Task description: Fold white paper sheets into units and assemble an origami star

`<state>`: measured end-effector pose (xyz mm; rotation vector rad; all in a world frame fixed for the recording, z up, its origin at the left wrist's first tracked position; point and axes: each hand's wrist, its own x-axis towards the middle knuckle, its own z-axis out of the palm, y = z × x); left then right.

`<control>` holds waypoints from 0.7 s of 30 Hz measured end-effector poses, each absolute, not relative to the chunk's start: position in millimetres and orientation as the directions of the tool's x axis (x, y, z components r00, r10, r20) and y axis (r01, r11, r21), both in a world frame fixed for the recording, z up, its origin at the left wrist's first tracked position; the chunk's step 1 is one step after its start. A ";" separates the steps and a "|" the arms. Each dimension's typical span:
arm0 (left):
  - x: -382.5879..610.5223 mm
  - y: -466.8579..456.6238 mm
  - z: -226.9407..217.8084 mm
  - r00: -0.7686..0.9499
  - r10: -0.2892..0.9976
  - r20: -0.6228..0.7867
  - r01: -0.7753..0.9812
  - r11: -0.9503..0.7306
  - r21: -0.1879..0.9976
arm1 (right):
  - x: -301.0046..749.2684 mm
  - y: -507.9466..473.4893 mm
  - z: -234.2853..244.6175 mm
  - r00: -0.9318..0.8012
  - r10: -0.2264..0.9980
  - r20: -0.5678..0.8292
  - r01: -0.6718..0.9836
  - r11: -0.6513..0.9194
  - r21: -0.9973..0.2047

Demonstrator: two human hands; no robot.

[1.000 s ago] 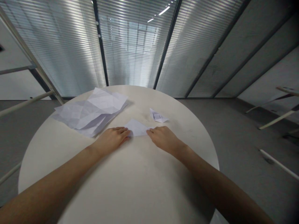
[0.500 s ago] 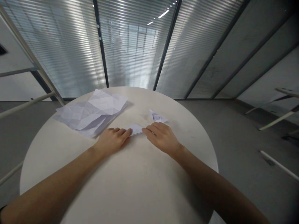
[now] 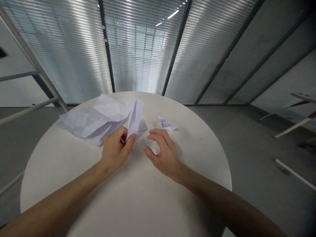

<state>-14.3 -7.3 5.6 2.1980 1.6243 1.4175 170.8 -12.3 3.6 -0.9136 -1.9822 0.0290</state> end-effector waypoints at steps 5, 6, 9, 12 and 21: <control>-7.0 -9.3 2.7 0.148 0.847 0.511 0.479 -0.513 0.712 | 163.6 -12.8 -0.8 -0.374 0.777 0.506 0.522 0.627 -0.578; -6.4 -8.9 0.8 0.169 0.844 0.509 0.434 -0.527 0.730 | 163.0 -12.8 -1.8 -0.391 0.791 0.471 0.511 0.612 -0.603; -4.9 -7.4 -5.4 0.238 0.860 0.452 0.299 -0.507 0.808 | 160.8 -12.5 -5.5 -0.426 0.805 0.414 0.434 0.583 -0.687; -3.0 -6.0 -9.5 0.306 0.888 0.342 0.150 -0.400 0.904 | 158.8 -10.7 -9.8 -0.432 0.819 0.377 0.296 0.524 -0.799; -1.3 -4.2 -10.1 0.299 0.925 0.236 -0.160 -0.195 0.968 | 160.2 -4.4 -16.4 -0.417 0.860 0.294 0.007 0.327 -0.945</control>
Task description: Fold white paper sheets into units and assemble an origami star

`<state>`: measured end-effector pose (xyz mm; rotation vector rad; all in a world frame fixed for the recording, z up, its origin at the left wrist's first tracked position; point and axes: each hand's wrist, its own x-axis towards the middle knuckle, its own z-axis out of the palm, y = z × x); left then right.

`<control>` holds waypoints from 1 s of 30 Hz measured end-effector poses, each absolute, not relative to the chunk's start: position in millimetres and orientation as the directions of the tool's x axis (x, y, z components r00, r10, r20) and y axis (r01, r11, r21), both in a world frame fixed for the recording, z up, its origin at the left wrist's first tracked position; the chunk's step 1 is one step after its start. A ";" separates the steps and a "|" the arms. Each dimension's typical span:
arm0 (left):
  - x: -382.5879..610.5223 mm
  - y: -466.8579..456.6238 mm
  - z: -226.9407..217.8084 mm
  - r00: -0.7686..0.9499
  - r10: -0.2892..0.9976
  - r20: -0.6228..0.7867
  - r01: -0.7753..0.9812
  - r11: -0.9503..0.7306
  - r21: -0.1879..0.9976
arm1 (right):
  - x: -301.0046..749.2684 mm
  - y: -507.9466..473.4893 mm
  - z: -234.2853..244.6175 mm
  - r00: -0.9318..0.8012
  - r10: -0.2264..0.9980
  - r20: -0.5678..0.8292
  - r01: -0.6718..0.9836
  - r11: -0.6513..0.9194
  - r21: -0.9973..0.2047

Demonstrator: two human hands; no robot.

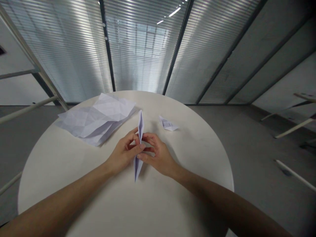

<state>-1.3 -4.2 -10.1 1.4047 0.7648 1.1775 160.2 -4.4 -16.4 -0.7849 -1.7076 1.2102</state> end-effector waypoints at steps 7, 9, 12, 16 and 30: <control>-0.4 -4.9 -14.6 0.311 0.901 0.302 -0.184 -0.255 0.949 | 156.6 -7.2 -13.9 -0.354 0.860 0.367 -0.009 0.389 -0.921; 0.2 -6.5 -13.2 0.312 0.883 0.352 -0.129 -0.328 0.936 | 155.6 -8.4 -13.8 -0.314 0.860 0.402 0.033 0.433 -0.901; -0.1 -10.0 -9.8 0.318 0.850 0.420 -0.006 -0.441 0.897 | 155.1 -9.2 -14.7 -0.245 0.862 0.444 0.087 0.476 -0.875; -1.6 -15.3 -5.1 0.400 0.770 0.497 0.183 -0.598 0.780 | 156.7 -7.5 -13.8 -0.102 0.897 0.429 0.183 0.441 -0.879; 5.1 -17.2 -18.6 0.363 0.548 0.754 0.655 -0.725 0.212 | 162.5 -4.9 -9.0 0.029 0.912 0.410 0.458 0.352 -0.816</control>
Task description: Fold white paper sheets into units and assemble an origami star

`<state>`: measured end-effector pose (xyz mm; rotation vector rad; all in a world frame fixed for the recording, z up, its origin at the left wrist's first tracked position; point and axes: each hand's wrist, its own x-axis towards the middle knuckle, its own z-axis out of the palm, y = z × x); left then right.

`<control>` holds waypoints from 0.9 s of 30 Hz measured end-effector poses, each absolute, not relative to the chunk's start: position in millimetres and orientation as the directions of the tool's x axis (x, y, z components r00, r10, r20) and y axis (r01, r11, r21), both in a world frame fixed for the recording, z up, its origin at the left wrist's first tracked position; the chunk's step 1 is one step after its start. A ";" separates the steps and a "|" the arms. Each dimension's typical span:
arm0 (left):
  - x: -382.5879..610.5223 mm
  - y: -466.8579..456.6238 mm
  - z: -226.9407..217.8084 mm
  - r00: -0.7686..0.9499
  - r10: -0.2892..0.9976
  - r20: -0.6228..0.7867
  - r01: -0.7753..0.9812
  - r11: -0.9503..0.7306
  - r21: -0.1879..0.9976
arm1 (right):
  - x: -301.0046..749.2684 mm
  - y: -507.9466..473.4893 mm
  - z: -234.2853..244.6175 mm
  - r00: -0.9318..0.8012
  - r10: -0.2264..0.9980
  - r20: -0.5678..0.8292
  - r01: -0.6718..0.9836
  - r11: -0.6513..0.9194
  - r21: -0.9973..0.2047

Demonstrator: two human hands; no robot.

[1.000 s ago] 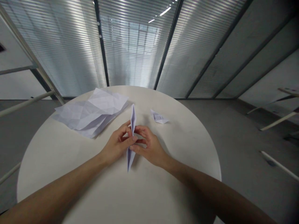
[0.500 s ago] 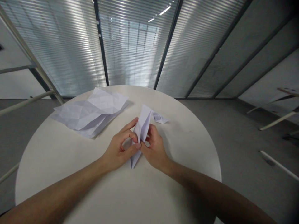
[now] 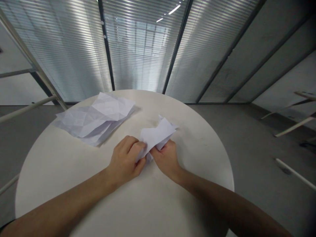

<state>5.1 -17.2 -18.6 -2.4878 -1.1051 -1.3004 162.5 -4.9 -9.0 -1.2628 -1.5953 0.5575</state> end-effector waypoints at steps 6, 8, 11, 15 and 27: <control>4.2 -18.3 -22.0 0.288 0.647 0.706 0.681 -0.656 0.324 | 161.6 -5.7 -4.3 0.034 0.888 0.458 0.540 0.369 -0.757; 3.8 -18.2 -22.2 0.226 0.671 0.706 0.680 -0.628 0.378 | 162.0 -4.7 -4.3 0.044 0.889 0.455 0.565 0.354 -0.745; 3.1 -17.9 -19.4 0.110 0.712 0.693 0.677 -0.564 0.473 | 163.6 -2.9 -3.8 0.057 0.885 0.462 0.585 0.345 -0.734; 2.8 -17.6 -10.6 -0.025 0.790 0.613 0.652 -0.451 0.609 | 167.8 -1.1 0.6 0.018 0.863 0.504 0.556 0.410 -0.723; -26.0 10.5 -17.5 0.073 0.930 0.361 0.648 -0.319 0.692 | 192.7 27.8 -16.6 -0.341 0.846 0.411 0.420 0.528 -0.739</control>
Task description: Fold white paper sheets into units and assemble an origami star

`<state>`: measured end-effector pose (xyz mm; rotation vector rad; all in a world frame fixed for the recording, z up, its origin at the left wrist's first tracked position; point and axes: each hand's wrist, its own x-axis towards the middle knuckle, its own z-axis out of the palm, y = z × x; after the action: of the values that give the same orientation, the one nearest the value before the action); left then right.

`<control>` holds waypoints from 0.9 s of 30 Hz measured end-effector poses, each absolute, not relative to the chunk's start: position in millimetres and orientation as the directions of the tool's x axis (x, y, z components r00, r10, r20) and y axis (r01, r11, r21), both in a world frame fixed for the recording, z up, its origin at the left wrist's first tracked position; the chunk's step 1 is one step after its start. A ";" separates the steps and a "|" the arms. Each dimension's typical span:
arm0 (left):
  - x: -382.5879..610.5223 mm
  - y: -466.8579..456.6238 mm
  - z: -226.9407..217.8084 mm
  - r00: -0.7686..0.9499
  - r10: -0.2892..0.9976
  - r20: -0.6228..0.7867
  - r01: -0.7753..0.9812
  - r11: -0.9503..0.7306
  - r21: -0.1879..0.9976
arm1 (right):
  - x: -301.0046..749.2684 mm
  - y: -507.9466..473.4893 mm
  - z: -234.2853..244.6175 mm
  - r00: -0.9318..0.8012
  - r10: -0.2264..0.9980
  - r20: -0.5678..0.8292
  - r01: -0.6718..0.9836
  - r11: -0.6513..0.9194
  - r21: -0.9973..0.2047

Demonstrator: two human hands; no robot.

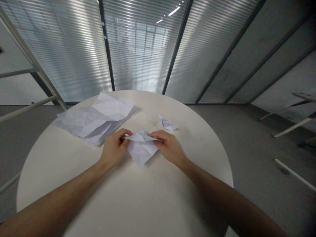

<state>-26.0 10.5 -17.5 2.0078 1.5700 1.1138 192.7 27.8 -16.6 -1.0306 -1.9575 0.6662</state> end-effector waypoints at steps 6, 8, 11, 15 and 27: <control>-43.9 16.9 -22.5 0.432 0.807 0.404 0.802 -0.548 0.237 | 210.3 34.2 -19.9 -0.639 0.708 0.301 0.618 0.705 -0.347; -45.1 16.8 -21.5 0.571 0.753 0.328 0.744 -0.643 0.181 | 213.6 33.8 -18.4 -0.701 0.658 0.276 0.620 0.753 -0.222; -45.5 16.0 -15.9 0.683 0.697 0.218 0.658 -0.717 0.232 | 216.7 31.5 -15.4 -0.785 0.584 0.208 0.579 0.810 -0.090; -46.1 13.5 -6.4 0.730 0.669 0.142 0.620 -0.735 0.276 | 216.4 25.3 -10.5 -0.823 0.538 0.183 0.544 0.839 -0.017; -39.8 8.0 -3.2 0.763 0.636 0.117 0.558 -0.739 0.377 | 204.3 5.1 6.6 -0.834 0.548 0.062 0.547 0.836 -0.029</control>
<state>-39.8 8.0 -3.2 2.6395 0.9209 0.3420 204.3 5.1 6.6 -0.8795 -2.9455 0.0158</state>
